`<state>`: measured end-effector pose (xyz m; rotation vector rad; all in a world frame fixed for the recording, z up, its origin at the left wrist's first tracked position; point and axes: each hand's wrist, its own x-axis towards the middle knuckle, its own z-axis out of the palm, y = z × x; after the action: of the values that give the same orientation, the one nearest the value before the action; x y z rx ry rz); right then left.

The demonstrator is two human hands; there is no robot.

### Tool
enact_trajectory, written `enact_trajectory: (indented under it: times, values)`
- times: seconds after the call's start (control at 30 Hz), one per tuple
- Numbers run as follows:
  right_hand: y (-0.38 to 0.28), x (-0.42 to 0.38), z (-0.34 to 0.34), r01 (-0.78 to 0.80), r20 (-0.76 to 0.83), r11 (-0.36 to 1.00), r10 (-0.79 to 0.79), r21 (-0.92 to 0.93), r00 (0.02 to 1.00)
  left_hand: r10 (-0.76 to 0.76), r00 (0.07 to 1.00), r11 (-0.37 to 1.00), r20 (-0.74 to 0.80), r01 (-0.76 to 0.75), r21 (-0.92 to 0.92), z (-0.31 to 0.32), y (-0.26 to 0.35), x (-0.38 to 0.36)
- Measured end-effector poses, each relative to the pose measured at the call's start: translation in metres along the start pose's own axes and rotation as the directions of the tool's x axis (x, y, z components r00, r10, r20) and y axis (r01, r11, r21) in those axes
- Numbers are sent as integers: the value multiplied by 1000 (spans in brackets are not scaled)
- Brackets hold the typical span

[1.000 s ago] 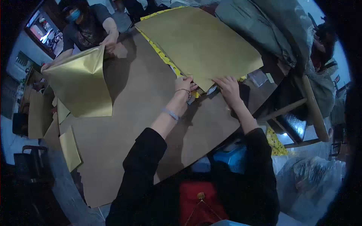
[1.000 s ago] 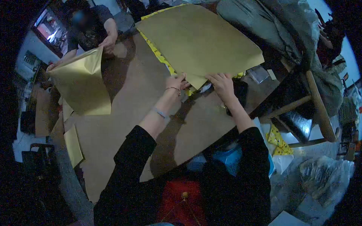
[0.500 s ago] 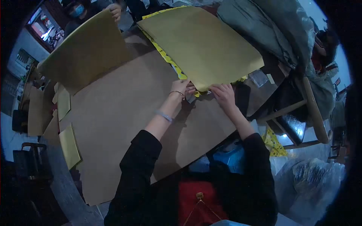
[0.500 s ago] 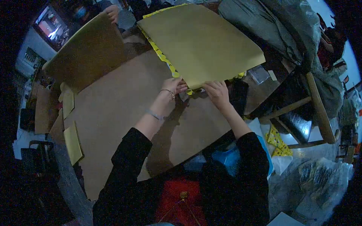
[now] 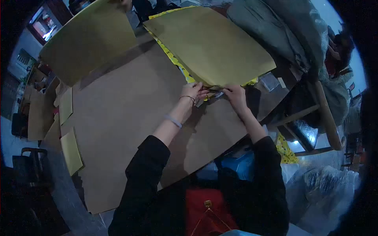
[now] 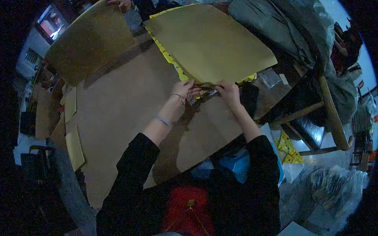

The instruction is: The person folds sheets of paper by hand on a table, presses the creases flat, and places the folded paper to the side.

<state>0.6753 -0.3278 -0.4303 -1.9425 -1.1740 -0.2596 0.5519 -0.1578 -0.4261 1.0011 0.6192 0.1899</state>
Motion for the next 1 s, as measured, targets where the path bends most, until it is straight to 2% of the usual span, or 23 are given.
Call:
enact_trajectory:
  times: [0.07, 0.1, 0.17, 0.2, 0.23, 0.27, 0.3, 0.33, 0.37, 0.43, 0.47, 0.5, 0.57, 0.6, 0.63, 0.67, 0.73, 0.83, 0.87, 0.9, 0.93, 0.97, 1.0]
  values:
    - [4, 1, 2, -145, 71, 989, 144, 8, 987, 61, 998, 997, -33, -63, -49, 2, -2, 1]
    - [4, 2, 2, -145, 71, 989, 144, 8, 987, 61, 998, 997, -33, -63, -49, 8, 2, -6]
    - [1, 4, 0, -130, 63, 990, 127, 46, 990, 234, 963, 930, -134, -181, 321, 23, 15, -29]
    - [-1, 5, -3, -132, 62, 990, 129, 45, 990, 536, 834, 653, -130, -312, 690, 20, 10, -27]
    - [-3, 7, -5, -143, 89, 989, 140, 29, 986, 535, 835, 653, -128, -312, 690, 16, 7, -22]
    - [-5, 8, -6, -152, 116, 988, 150, 13, 982, 720, 690, 350, 68, -447, 823, 11, 6, -17]
    - [-3, 9, -6, -153, 115, 988, 150, 13, 982, 808, 508, 0, 300, -509, 861, 9, 10, -18]
    - [-2, 10, -5, -150, 125, 989, 147, 13, 981, 685, 634, 4, 360, -496, 868, 4, 14, -21]
    - [-1, 10, -5, -147, 135, 989, 144, 14, 980, 684, 634, 3, 360, -496, 868, 2, 18, -23]
    - [-1, 12, -6, -147, 144, 988, 140, 37, 980, 690, 518, -138, 505, -591, 795, -4, 20, -18]
    - [-1, 13, -7, -148, 155, 987, 137, 60, 978, 713, 517, -73, 473, -616, 784, -4, 20, -16]
    - [-4, 14, -10, -257, 190, 965, 242, 60, 952, 712, 518, -74, 473, -616, 785, -3, 22, -18]
    - [-11, 16, -15, -311, 214, 948, 293, 60, 932, 703, 581, 88, 410, -643, 761, -1, 26, -24]
    - [-13, 17, -15, -365, 239, 929, 342, 58, 909, 763, 423, -105, 490, -667, 738, -7, 18, -12]
    - [-9, 17, -12, -375, 242, 925, 352, 58, 904, 763, 422, -106, 490, -666, 738, -9, 17, -6]
    - [-4, 16, -10, -375, 242, 925, 351, 58, 904, 720, 479, -104, 502, -641, 761, -11, 16, -1]
    - [-4, 15, -11, -256, 203, 960, 229, 117, 952, 657, 578, -80, 484, -585, 807, -7, 19, -2]
    - [-2, 16, -11, -268, 224, 957, 239, 111, 945, 593, 603, -93, 533, -607, 789, -5, 28, 0]
    - [-1, 17, -11, -273, 235, 956, 242, 109, 941, 595, 510, -186, 622, -665, 723, -6, 29, 0]
    - [0, 17, -9, -231, 187, 973, 222, 23, 957, 597, 509, -186, 621, -665, 724, -8, 28, 3]
    - [1, 17, -8, -229, 188, 973, 220, 24, 957, 545, 504, -265, 670, -655, 708, -9, 28, 6]
    - [3, 17, -7, -316, 230, 944, 290, 89, 929, 488, 502, -341, 714, -644, 685, -10, 27, 9]
    - [3, 16, -7, -403, 277, 903, 353, 149, 894, 554, 499, -278, 666, -644, 713, -6, 26, 9]
